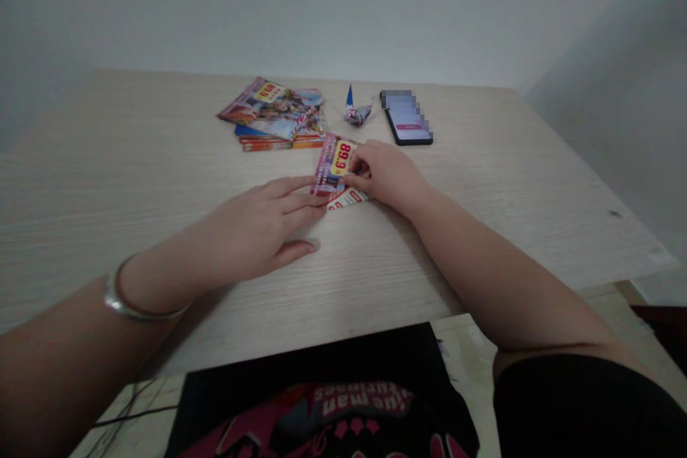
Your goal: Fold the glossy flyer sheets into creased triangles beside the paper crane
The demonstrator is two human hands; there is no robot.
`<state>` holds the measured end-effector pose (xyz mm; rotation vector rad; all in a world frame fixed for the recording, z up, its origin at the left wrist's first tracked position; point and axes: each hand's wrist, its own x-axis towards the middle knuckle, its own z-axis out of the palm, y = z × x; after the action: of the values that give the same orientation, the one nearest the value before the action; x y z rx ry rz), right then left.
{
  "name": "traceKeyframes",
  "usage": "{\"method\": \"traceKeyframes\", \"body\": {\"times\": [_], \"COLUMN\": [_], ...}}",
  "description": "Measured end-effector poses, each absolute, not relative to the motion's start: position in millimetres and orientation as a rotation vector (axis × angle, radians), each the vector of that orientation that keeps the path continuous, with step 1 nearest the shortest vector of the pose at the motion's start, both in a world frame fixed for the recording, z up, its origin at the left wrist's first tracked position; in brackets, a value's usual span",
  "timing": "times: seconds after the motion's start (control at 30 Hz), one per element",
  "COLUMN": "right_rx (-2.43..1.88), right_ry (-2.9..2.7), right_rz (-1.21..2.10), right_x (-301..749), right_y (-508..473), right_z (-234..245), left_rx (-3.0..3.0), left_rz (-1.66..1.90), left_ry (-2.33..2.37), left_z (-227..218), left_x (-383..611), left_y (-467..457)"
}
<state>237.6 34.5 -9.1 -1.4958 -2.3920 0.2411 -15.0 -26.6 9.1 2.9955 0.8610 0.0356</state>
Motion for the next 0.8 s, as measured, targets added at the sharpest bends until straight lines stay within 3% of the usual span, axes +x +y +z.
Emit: {"method": "traceKeyframes", "body": {"times": [0.23, 0.8], "right_rx": [-1.473, -1.614], "right_ry": [-2.22, -2.112], "right_rz": [0.221, 0.663], "right_x": [237, 244], "right_y": [31, 35], "right_z": [-11, -15], "left_rx": [3.019, 3.016], "left_rz": [-0.061, 0.013], "left_ry": [0.942, 0.91], "left_z": [17, 5], "left_x": [-11, -14], "left_y": [-32, -27]}}
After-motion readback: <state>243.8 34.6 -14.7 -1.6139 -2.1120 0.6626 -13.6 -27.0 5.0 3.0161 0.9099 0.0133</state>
